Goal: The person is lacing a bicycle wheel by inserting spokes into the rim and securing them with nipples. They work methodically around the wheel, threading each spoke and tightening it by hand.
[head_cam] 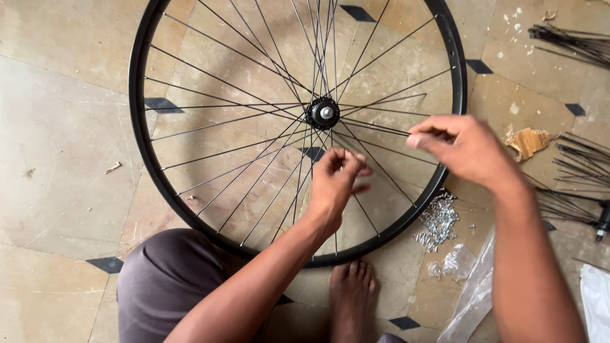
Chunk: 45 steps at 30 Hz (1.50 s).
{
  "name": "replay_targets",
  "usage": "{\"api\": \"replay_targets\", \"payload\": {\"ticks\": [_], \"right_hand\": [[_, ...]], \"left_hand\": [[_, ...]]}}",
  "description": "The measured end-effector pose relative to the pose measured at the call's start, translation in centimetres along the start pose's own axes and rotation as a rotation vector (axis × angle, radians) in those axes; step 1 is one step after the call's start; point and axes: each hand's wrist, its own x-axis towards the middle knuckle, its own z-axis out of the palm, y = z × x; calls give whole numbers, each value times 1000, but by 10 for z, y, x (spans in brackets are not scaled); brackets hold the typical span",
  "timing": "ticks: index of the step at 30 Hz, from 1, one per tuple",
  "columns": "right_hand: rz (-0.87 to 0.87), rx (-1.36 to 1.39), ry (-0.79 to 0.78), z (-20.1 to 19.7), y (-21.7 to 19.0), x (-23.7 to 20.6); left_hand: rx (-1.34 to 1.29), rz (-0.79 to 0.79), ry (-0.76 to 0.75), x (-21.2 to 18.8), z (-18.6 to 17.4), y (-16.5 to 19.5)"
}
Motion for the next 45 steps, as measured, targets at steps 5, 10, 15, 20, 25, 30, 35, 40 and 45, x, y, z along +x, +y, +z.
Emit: {"api": "replay_targets", "payload": {"ticks": [5, 10, 15, 20, 25, 30, 35, 40, 45], "right_hand": [[-395, -271, 290, -1, -21, 4], [-486, -488, 500, 9, -15, -9], [-177, 216, -68, 44, 31, -56], [386, 295, 97, 98, 93, -127], [311, 173, 286, 145, 134, -169], [273, 44, 360, 157, 138, -180], [255, 64, 382, 149, 125, -179], [278, 15, 359, 146, 121, -177], [271, 64, 422, 150, 126, -187]], "left_hand": [[-314, 69, -27, 23, 33, -3], [-551, 85, -289, 6, 40, -19], [-706, -114, -463, -20, 4, -20], [66, -161, -342, -36, -23, 10], [784, 164, -391, -38, -36, 3], [1288, 349, -468, -37, -27, -36], [1410, 145, -516, -32, -24, -50], [1504, 8, -553, -35, -24, -64], [1516, 7, -591, -34, -26, -66]]}}
